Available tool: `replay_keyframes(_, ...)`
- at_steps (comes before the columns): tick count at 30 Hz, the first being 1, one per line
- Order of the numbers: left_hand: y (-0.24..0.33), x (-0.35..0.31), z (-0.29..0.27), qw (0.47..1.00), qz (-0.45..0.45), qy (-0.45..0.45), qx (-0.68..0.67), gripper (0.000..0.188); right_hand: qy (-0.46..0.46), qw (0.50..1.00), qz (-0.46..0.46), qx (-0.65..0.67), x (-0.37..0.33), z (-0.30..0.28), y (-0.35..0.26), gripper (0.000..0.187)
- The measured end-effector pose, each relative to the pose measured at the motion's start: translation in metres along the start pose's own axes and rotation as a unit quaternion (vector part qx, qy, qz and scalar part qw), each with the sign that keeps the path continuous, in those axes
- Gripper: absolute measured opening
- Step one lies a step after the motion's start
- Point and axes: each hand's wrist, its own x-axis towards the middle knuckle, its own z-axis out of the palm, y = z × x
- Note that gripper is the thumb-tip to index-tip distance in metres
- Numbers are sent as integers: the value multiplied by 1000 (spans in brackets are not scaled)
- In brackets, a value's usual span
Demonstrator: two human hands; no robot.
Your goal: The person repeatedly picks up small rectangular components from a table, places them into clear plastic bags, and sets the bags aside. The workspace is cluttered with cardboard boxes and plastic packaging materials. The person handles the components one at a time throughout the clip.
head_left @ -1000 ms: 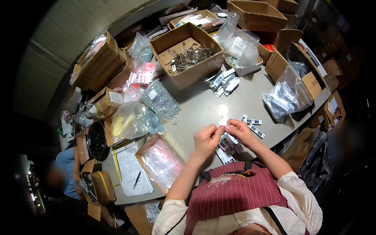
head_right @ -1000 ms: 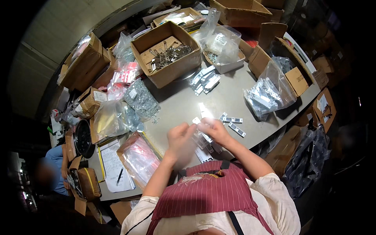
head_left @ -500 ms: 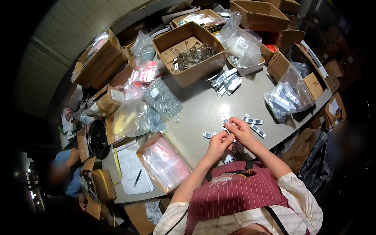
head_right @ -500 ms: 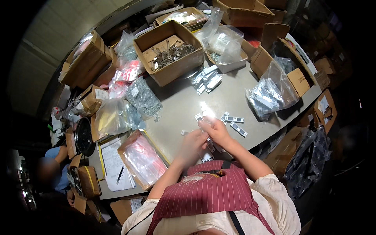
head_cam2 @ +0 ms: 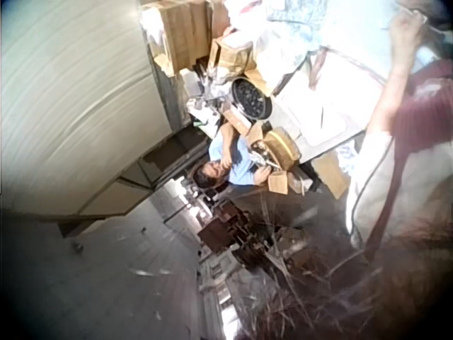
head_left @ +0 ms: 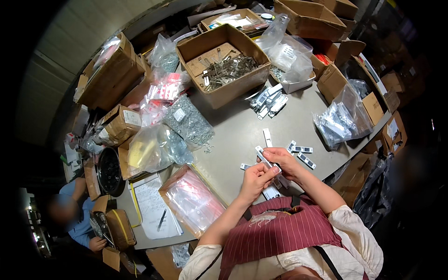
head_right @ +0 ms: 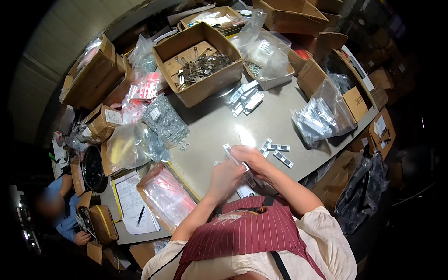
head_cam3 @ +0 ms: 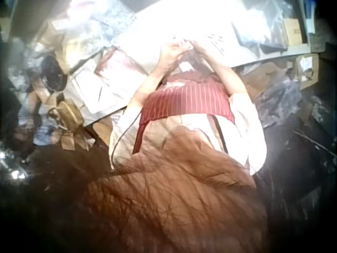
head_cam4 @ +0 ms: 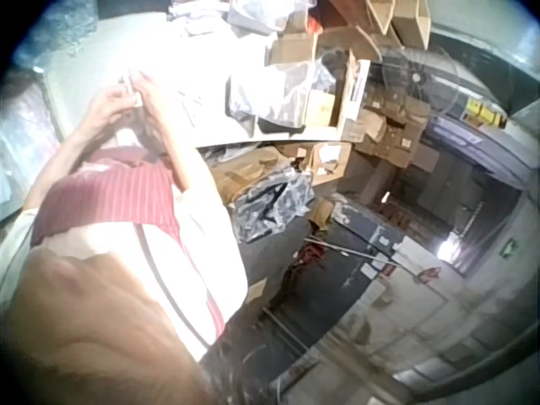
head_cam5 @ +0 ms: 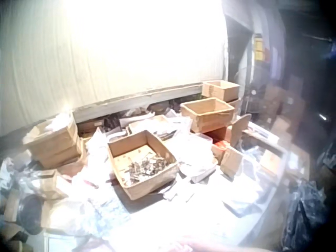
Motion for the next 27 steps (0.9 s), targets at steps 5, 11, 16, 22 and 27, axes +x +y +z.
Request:
replay_keyframes(5,21,1,-2,994,-4,68,-90,28,43,989,-113,-81,14,5,8,33)
replay_keyframes(11,18,1,-8,966,-49,73,-244,25,86,978,-138,-128,13,19,1,33)
replay_keyframes(16,22,0,-2,969,-37,94,-224,27,112,967,-156,-168,22,6,4,28)
replay_keyframes(22,25,-3,-42,906,-6,91,-413,20,74,903,-21,-423,31,-17,-33,36)
replay_keyframes(27,83,-20,-167,895,156,316,-273,20,87,741,-89,-660,55,-77,-63,42)
